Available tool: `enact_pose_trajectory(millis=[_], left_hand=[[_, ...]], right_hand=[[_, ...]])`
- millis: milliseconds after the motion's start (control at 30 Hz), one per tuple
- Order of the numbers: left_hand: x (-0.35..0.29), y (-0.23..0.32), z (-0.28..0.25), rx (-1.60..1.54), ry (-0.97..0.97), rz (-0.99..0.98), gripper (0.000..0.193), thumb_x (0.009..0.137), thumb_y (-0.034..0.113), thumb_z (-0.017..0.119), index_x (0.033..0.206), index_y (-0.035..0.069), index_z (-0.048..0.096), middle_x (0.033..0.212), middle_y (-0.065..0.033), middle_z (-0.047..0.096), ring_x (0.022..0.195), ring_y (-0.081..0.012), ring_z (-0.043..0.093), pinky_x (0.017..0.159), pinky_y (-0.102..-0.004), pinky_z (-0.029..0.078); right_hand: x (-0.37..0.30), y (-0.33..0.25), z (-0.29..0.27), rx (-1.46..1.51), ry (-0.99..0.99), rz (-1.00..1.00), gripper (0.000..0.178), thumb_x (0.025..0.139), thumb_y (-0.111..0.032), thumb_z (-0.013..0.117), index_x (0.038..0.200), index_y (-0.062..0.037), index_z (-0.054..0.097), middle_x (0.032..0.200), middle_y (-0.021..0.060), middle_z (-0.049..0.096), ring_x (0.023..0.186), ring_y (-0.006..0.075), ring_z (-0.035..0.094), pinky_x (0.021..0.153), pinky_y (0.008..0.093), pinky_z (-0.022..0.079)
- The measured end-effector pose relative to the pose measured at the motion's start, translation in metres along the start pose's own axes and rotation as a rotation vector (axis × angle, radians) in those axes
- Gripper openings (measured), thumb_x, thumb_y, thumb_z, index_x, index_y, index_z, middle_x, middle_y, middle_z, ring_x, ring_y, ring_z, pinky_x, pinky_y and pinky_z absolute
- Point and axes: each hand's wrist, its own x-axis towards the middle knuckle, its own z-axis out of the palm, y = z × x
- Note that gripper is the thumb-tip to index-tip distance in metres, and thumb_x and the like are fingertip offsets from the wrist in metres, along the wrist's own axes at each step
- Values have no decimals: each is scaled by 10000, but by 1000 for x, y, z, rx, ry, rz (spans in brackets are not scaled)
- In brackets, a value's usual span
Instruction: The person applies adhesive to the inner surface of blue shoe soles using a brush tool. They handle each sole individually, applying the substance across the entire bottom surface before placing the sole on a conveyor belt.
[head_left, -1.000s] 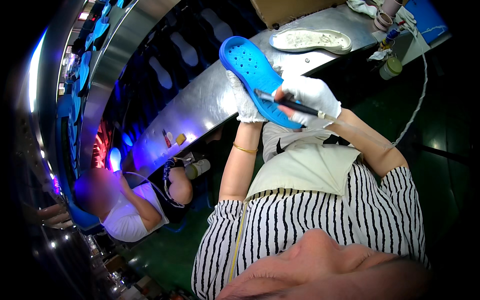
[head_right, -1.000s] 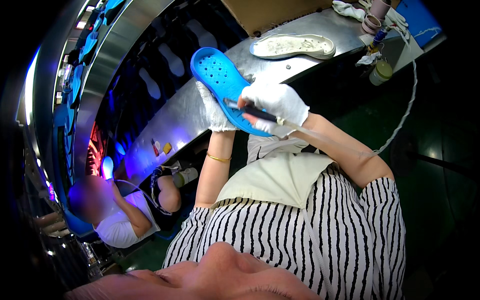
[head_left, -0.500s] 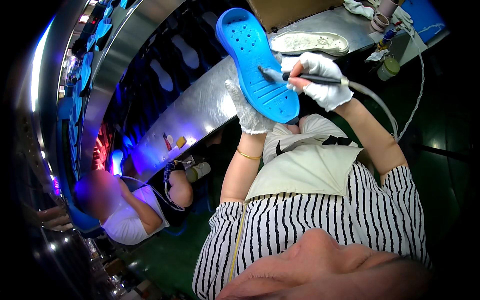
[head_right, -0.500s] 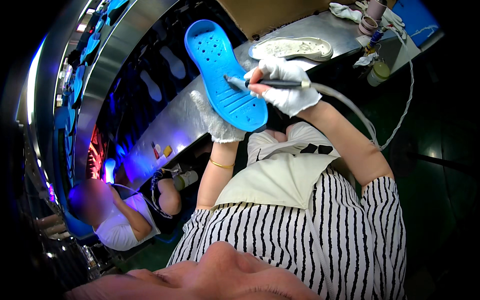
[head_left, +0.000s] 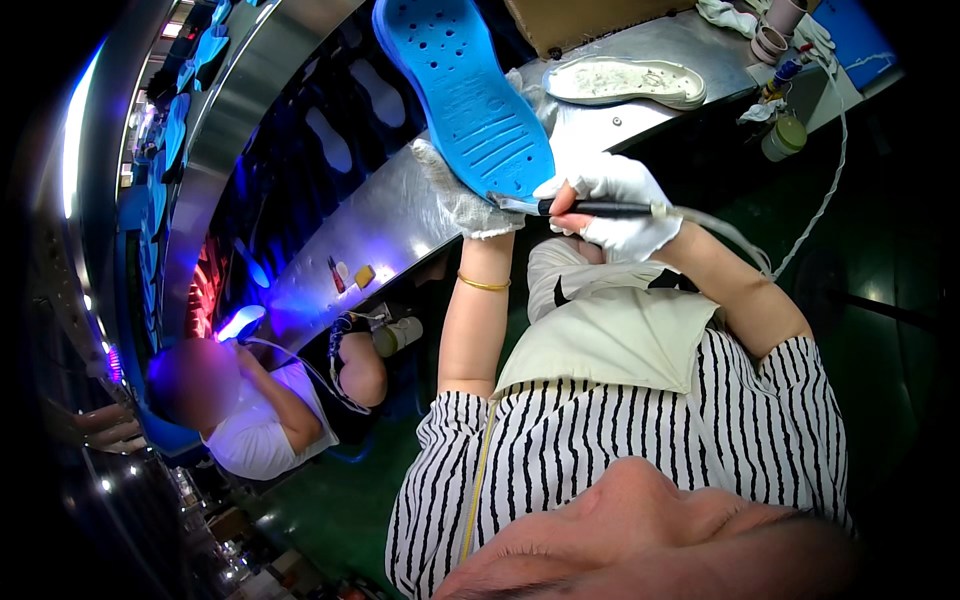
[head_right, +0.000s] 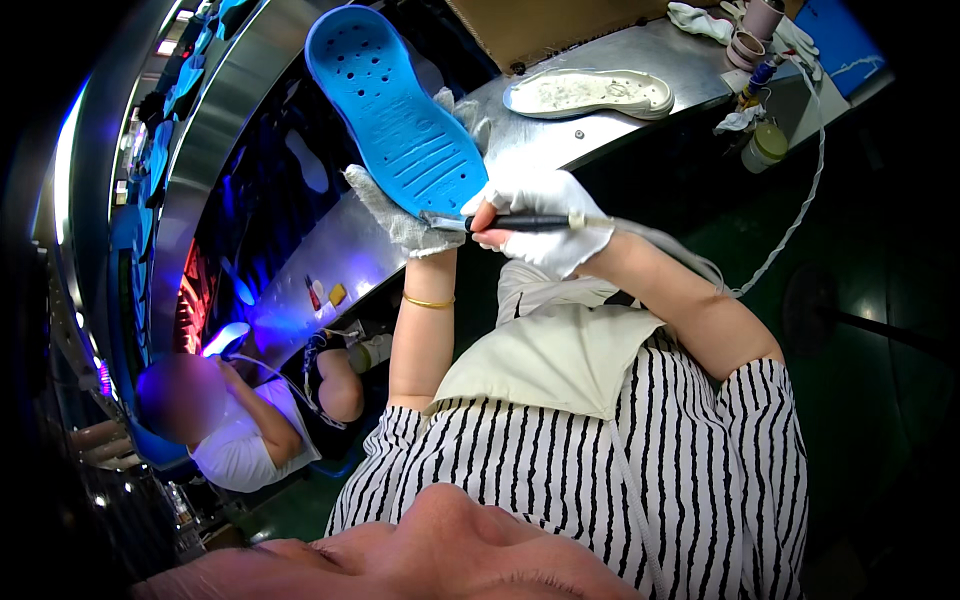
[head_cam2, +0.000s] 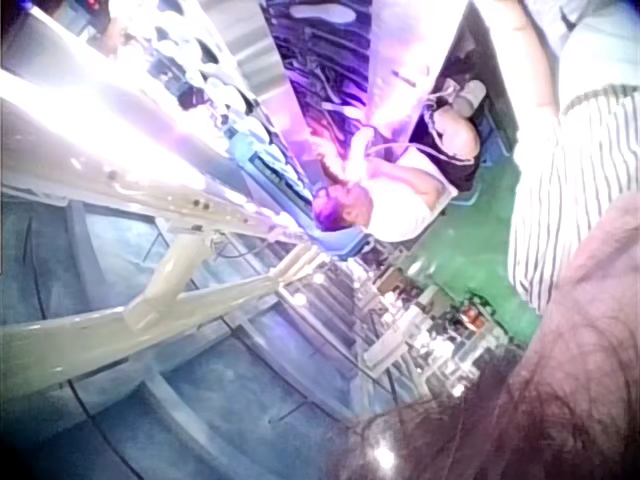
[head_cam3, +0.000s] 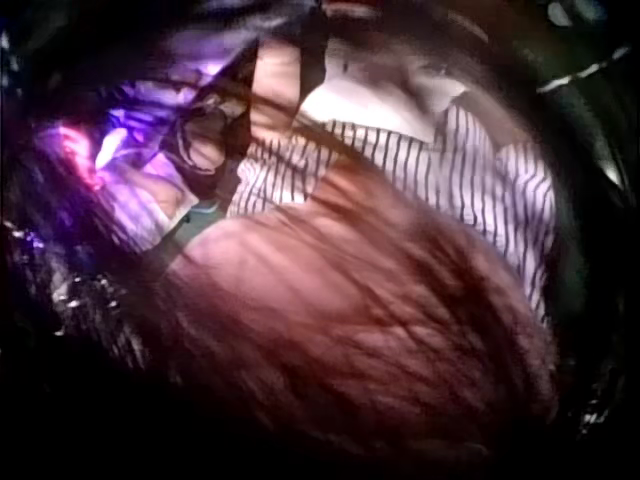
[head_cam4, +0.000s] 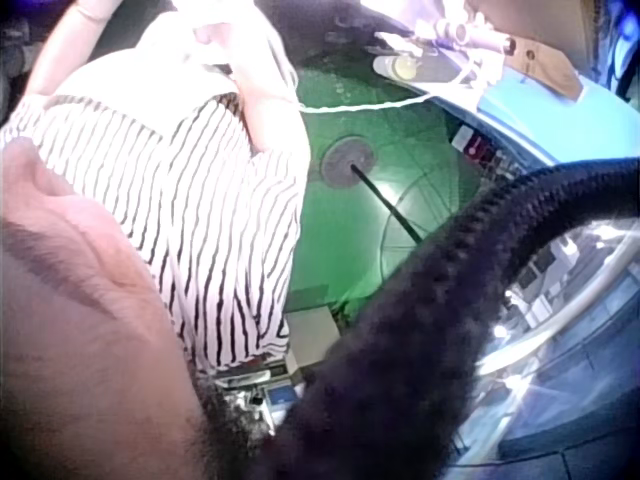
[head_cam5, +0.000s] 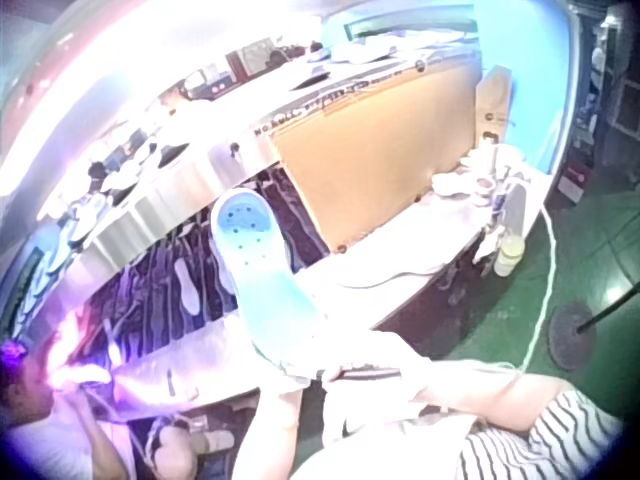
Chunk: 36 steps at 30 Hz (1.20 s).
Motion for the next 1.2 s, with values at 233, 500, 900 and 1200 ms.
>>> enact_pose_trajectory(millis=[233, 500, 900, 1200], left_hand=[[5, 6, 9, -21, -62, -60, 760, 854, 630, 411, 1380, 86, 340, 1352, -159, 428, 1185, -322, 472, 990, -460, 405], [15, 13, -3, -44, -32, -138, 723, 866, 610, 415, 1343, 68, 395, 1303, -142, 489, 1148, -297, 517, 959, -459, 438], [30, 34, 15, 7, -1, -262, 749, 862, 602, 417, 1342, 28, 394, 1299, -265, 447, 1147, -367, 507, 926, -470, 465], [55, 28, 21, 313, 90, -606, 491, 914, 412, 492, 1114, -31, 562, 966, -190, 640, 792, -261, 663, 697, -358, 571]], right_hand=[[5, 6, -16, 86, -22, 51, 98, 741, 54, 664, 807, -7, 624, 880, 101, 648, 765, 142, 609, 723, 266, 501], [7, 8, -23, 209, -49, 164, 130, 734, 59, 639, 846, -3, 621, 783, 61, 639, 747, 116, 600, 709, 249, 501], [22, -6, -27, -70, -7, -215, 178, 675, 65, 682, 767, -43, 574, 853, 76, 616, 776, 169, 594, 684, 278, 477], [36, 13, -34, -118, -226, -80, 137, 642, 62, 618, 733, -40, 610, 796, 72, 622, 754, 180, 601, 658, 301, 484]])
